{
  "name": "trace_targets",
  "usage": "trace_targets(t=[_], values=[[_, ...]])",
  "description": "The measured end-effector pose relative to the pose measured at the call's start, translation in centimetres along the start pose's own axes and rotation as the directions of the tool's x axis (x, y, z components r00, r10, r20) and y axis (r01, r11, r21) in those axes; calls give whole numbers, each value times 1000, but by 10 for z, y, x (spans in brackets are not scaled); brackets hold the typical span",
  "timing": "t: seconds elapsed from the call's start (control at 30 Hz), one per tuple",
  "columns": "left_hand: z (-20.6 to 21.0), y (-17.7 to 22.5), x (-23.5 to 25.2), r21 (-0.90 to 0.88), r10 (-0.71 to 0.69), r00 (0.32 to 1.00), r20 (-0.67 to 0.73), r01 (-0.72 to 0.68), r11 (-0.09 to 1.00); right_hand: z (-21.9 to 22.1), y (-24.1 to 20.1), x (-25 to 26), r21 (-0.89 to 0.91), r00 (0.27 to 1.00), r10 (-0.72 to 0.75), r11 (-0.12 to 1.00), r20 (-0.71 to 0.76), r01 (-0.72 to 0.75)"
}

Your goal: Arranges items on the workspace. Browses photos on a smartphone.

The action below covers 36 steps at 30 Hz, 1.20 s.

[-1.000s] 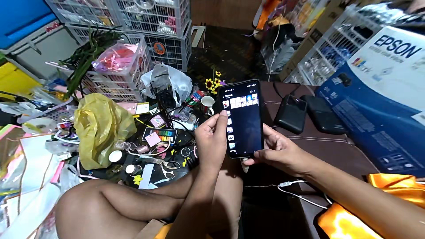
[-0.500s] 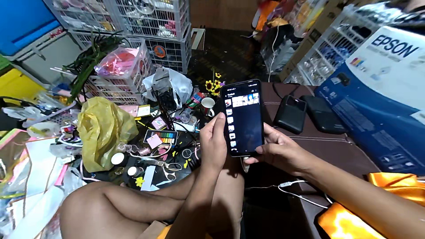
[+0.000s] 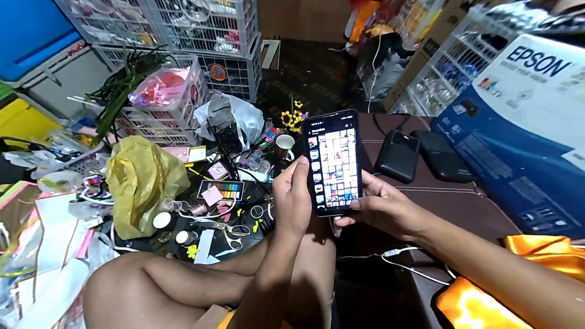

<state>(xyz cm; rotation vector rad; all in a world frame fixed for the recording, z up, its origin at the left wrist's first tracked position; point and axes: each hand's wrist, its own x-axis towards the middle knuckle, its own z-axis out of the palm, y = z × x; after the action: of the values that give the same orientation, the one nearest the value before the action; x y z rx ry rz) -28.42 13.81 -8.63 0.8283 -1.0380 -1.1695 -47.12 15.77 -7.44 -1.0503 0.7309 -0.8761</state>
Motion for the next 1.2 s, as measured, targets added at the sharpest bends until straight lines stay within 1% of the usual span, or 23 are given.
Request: trace_targets(t=[0.2, 0.37, 0.53, 0.63, 0.7, 0.83, 0.97, 1.03, 1.13, 1.2], values=[[2, 4, -1, 44, 43, 996, -80, -40, 998, 1, -1, -1, -27, 1000, 22, 999, 17, -21], [5, 9, 2, 56, 17, 990, -139, -9, 998, 1, -1, 0, -37, 998, 38, 999, 42, -36], [8, 6, 6, 141, 13, 974, -225, 19, 990, 3, 1, 0, -101, 998, 24, 995, 56, -19], [10, 4, 8, 160, 3, 964, -265, 41, 986, 4, 2, 0, -120, 998, 22, 993, 54, -15], [9, 4, 9, 143, 6, 968, -252, 31, 989, 3, 1, 0, -103, 999, 29, 994, 35, -25], [7, 2, 4, 70, 57, 987, -149, -47, 996, 2, 1, 1, -28, 999, 38, 999, -21, -39], [7, 0, -5, 35, 39, 998, -47, -37, 999, 5, -3, 1, -9, 994, 40, 999, -102, -41], [7, -4, -7, 21, 55, 997, -54, -54, 998, 5, -3, 1, 6, 993, 37, 999, -116, -36], [5, -9, -9, 31, 67, 992, -106, -64, 997, 3, -2, 1, 36, 993, 35, 999, -112, -31], [2, -9, -10, 5, 52, 994, -91, -52, 999, 3, -3, 1, 42, 994, 31, 999, -107, -27]])
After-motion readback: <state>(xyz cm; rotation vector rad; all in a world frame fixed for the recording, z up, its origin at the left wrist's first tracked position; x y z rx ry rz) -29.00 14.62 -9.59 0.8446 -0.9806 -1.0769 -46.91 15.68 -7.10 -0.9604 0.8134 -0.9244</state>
